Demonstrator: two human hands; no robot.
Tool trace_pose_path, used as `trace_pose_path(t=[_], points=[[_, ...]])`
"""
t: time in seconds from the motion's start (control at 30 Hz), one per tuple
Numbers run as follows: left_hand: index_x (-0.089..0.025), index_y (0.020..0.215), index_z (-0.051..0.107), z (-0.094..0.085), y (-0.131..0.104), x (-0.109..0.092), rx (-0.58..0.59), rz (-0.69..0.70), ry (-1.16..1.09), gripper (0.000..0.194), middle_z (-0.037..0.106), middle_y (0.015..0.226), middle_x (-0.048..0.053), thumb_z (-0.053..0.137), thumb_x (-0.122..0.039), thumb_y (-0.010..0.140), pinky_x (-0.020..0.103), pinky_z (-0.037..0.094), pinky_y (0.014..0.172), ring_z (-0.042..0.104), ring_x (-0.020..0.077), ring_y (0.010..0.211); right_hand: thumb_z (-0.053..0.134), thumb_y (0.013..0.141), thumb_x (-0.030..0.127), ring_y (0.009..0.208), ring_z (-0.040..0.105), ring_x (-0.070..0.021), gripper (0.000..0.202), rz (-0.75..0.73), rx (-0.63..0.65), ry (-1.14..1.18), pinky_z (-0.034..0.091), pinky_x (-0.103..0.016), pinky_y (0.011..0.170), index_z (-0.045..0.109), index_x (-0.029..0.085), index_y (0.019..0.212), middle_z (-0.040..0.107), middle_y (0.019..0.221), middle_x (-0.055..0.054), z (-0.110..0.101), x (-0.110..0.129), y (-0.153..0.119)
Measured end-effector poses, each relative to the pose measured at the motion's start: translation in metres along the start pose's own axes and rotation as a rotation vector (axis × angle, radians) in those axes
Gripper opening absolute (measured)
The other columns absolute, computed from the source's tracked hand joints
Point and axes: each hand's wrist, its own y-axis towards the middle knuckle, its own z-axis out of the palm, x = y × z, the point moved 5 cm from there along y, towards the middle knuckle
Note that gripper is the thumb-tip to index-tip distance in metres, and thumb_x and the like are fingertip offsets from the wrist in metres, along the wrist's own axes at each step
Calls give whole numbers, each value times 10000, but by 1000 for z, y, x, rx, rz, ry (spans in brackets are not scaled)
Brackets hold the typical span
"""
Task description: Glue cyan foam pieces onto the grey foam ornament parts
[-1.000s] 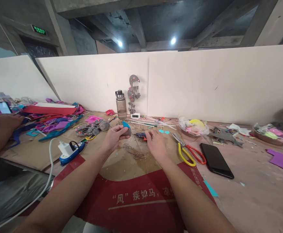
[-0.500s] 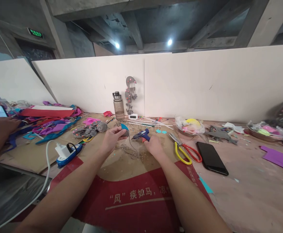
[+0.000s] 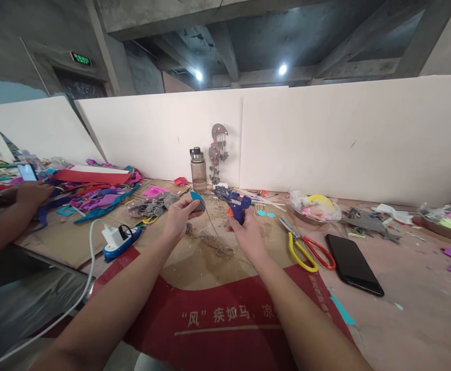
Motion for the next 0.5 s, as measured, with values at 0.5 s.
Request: trace_pose_path(t=[0.5], points=[[-136, 681, 667, -1, -2, -7, -37, 29, 12, 363, 602, 710, 3, 840, -436, 574, 295, 557, 700, 555, 108, 674, 501, 873, 365, 580, 480, -141, 225, -164, 137, -142, 449, -272, 531, 555, 258, 1064, 616, 863, -9, 17, 2, -13]])
